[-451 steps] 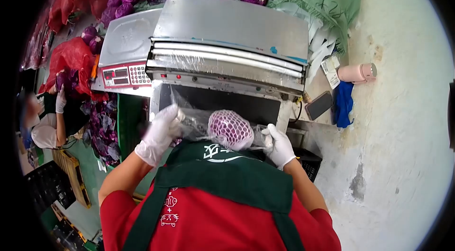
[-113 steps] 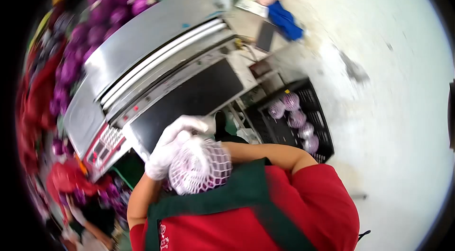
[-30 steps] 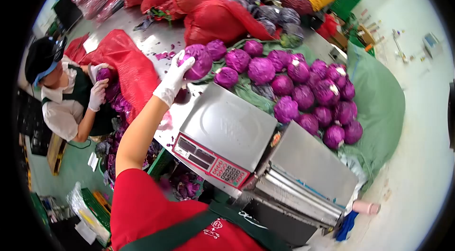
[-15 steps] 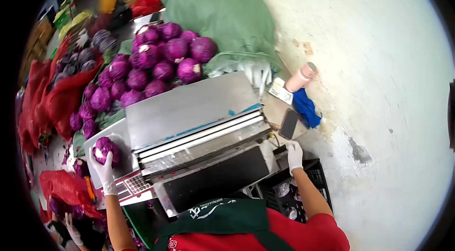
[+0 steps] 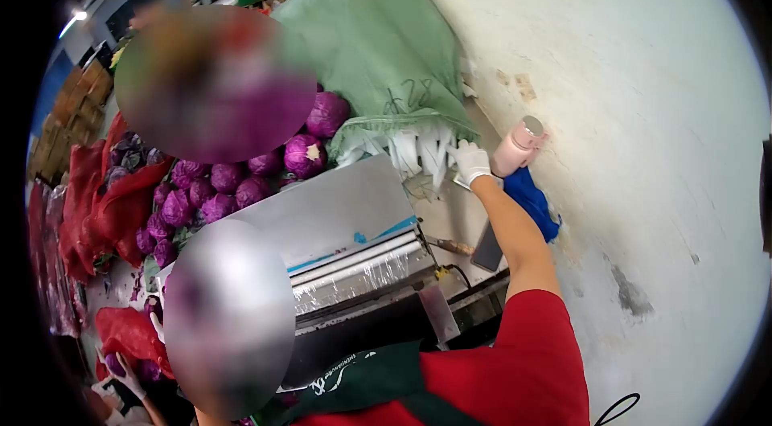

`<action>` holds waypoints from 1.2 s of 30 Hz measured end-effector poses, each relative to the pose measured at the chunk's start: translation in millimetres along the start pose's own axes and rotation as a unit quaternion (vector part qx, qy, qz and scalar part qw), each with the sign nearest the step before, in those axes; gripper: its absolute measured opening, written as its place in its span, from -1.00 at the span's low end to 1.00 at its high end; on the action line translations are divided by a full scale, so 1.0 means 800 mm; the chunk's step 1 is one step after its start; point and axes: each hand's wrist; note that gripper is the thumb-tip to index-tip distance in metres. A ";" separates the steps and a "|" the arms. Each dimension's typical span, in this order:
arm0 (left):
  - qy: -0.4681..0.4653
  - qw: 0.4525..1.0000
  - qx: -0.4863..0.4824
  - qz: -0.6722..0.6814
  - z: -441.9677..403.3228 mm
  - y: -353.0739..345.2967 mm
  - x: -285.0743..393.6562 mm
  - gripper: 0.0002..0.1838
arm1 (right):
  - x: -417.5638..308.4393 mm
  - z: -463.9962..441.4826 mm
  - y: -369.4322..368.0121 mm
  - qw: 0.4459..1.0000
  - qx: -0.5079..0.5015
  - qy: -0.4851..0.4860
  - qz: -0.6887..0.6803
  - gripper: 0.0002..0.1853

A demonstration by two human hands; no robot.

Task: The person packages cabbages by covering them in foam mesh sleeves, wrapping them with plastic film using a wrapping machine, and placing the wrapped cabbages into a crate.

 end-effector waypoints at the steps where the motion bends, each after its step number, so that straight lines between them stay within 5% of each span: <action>1: -0.054 0.997 -0.006 -0.054 0.009 0.013 -0.015 -0.29 | 0.001 -0.017 -0.004 1.000 0.004 0.011 -0.006 -0.77; 2: -0.108 0.988 -0.007 -0.108 0.017 0.026 -0.031 -0.32 | 0.005 -0.031 -0.007 0.999 -0.021 -0.029 -0.004 -0.79; 3: -0.017 0.997 0.056 -0.046 0.011 0.038 -0.050 -0.33 | 0.006 -0.041 -0.011 0.996 -0.047 -0.069 -0.002 -0.81; 5: -0.027 0.995 0.090 -0.012 0.027 0.052 -0.053 -0.37 | 0.004 -0.026 0.010 0.958 0.091 -0.068 -0.262 -0.86; 8: -0.071 0.982 0.093 0.149 0.091 0.002 0.090 -0.54 | -0.017 0.019 0.088 0.844 0.234 -0.041 -0.481 -0.90; 13: -0.186 0.982 -0.016 0.015 0.148 -0.076 0.247 -0.81 | -0.091 0.133 0.243 0.737 0.267 0.069 -0.617 -0.92; 14: -0.206 0.966 -0.099 0.125 0.166 -0.097 0.281 -0.79 | -0.114 0.155 0.269 0.699 0.250 0.122 -0.659 -0.92; 17: -0.326 0.911 -0.226 0.109 0.202 -0.150 0.361 -0.34 | -0.180 0.203 0.324 0.615 0.082 0.213 -0.755 -0.93; 18: -0.323 0.892 -0.288 0.127 0.208 -0.159 0.374 -0.30 | -0.195 0.216 0.339 0.638 0.007 0.203 -0.743 -0.94; 20: -0.169 0.852 -0.416 0.269 0.229 -0.175 0.386 -0.60 | -0.228 0.227 0.349 0.635 -0.065 0.232 -0.734 -0.93; 21: -0.092 0.819 -0.418 0.381 0.238 -0.194 0.369 -0.74 | -0.241 0.232 0.352 0.627 -0.096 0.232 -0.738 -0.91; 25: -0.034 0.813 -0.357 0.459 0.263 -0.180 0.343 -0.81 | -0.289 0.244 0.324 0.612 -0.073 0.278 -0.737 -0.75; 27: -0.005 0.811 -0.338 0.477 0.273 -0.169 0.330 -0.82 | -0.290 0.247 0.313 0.599 -0.170 0.314 -0.717 -0.66; 29: 0.050 0.851 -0.259 0.454 0.281 -0.158 0.309 -0.83 | -0.285 0.235 0.298 0.673 -0.189 0.248 -0.670 -0.80; 30: 0.069 0.850 -0.306 0.422 0.280 -0.145 0.293 -0.75 | -0.289 0.232 0.296 0.603 -0.198 0.195 -0.748 -0.81; 32: 0.010 0.863 -0.264 0.432 0.279 -0.152 0.264 -0.65 | -0.301 0.237 0.298 0.638 -0.263 0.201 -0.696 -0.82; 34: -0.095 0.890 -0.209 0.394 0.274 -0.136 0.255 -0.34 | -0.321 0.251 0.297 0.685 -0.328 0.229 -0.609 -0.83; 36: -0.069 0.867 -0.218 0.443 0.264 -0.123 0.249 -0.47 | -0.351 0.268 0.284 0.660 -0.385 0.263 -0.589 -0.84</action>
Point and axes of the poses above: each hand's wrist, its own z-axis away from the middle knuckle, its own y-axis out of the back of the hand, x = y × z, and after that the axes turned 12 degrees about -x, right-handed
